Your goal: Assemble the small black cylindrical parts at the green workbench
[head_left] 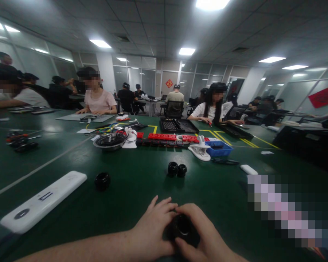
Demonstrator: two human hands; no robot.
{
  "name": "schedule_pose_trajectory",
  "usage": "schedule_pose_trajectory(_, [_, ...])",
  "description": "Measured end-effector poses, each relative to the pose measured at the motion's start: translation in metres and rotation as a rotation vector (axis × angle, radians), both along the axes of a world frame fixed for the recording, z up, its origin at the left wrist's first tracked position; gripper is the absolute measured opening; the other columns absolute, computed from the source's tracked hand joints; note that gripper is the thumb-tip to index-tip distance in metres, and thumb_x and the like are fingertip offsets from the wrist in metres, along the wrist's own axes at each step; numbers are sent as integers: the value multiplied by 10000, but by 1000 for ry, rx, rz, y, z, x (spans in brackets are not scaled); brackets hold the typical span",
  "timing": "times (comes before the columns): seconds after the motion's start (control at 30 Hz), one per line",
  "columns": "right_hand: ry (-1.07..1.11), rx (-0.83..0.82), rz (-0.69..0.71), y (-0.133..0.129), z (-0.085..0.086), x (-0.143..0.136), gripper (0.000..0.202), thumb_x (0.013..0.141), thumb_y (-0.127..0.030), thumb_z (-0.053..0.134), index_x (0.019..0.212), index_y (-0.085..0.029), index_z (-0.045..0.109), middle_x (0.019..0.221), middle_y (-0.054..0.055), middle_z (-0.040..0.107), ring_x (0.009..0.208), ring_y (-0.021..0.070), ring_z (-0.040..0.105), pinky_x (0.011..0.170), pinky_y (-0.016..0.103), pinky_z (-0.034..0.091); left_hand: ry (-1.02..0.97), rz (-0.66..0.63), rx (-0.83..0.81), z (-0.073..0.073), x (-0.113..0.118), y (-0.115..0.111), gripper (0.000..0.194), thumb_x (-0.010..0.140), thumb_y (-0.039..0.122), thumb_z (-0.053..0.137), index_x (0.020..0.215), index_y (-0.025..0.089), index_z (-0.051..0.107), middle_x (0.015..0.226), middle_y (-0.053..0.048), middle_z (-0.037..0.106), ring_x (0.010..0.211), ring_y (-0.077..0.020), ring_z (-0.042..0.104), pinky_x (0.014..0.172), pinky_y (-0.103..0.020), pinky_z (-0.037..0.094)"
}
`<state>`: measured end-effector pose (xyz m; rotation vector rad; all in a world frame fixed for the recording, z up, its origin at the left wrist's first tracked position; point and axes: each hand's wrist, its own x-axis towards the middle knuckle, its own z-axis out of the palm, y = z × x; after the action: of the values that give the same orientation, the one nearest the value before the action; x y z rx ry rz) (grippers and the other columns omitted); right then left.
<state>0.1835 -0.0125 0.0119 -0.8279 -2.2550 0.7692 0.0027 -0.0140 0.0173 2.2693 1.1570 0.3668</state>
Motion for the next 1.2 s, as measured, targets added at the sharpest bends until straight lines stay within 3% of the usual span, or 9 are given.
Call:
schedule_pose_trajectory(0.17, [42, 0, 44, -2, -1, 1, 539, 654, -104, 530, 1164, -195, 385, 1112, 104, 511, 991, 234, 512, 853, 371, 431, 9, 7, -1, 0, 0, 1, 559, 638, 316, 675, 1169, 255, 508, 1293, -51, 446, 1246, -316, 289, 1019, -571, 85])
schedule_pose_trajectory(0.4, [-81, -120, -64, -3, 5, -4, 550, 628, -98, 602, 1145, -179, 432, 1104, 101, 521, 1009, 246, 495, 879, 399, 410, -12, -5, 12, -7, -2, 1, 520, 628, 331, 685, 1121, 254, 537, 1282, -42, 459, 1237, -326, 300, 1017, -578, 95])
schedule_pose_trajectory(0.53, [-24, -77, -7, -2, 3, -2, 516, 637, -78, 555, 1126, -194, 436, 1069, 89, 540, 974, 229, 520, 855, 375, 436, -7, -13, -3, -5, -2, 1, 574, 631, 309, 667, 1178, 267, 496, 1296, -43, 444, 1242, -327, 293, 1015, -582, 85])
schedule_pose_trajectory(0.73, [8, -60, 81, -2, 2, -2, 593, 630, -69, 517, 1198, -180, 386, 1173, 114, 496, 1063, 239, 483, 913, 391, 400, -9, 3, -14, -4, 0, 1, 629, 641, 326, 678, 1227, 260, 459, 1305, -48, 435, 1253, -330, 266, 1019, -579, 74])
schedule_pose_trajectory(0.87, [-39, -113, 13, -2, 5, -3, 618, 611, -105, 588, 1195, -160, 394, 1180, 126, 490, 1072, 259, 469, 918, 408, 387, -13, 1, -16, -6, -1, 2, 532, 630, 368, 691, 1128, 254, 544, 1307, -48, 432, 1250, -332, 272, 1021, -574, 72])
schedule_pose_trajectory(1.0, [-52, -119, -48, -2, 5, -2, 526, 644, -124, 579, 1145, -168, 426, 1112, 115, 530, 1011, 249, 507, 879, 402, 415, -20, 11, -4, -3, -1, 1, 527, 632, 325, 670, 1137, 263, 534, 1290, -45, 450, 1245, -323, 286, 1020, -569, 75])
schedule_pose_trajectory(1.2, [15, -64, 66, -1, -1, 0, 564, 630, -74, 510, 1172, -185, 400, 1125, 103, 533, 1021, 229, 516, 879, 371, 426, 17, 9, -27, 3, 1, 0, 656, 623, 296, 675, 1236, 254, 445, 1306, -63, 434, 1249, -316, 284, 1023, -562, 87])
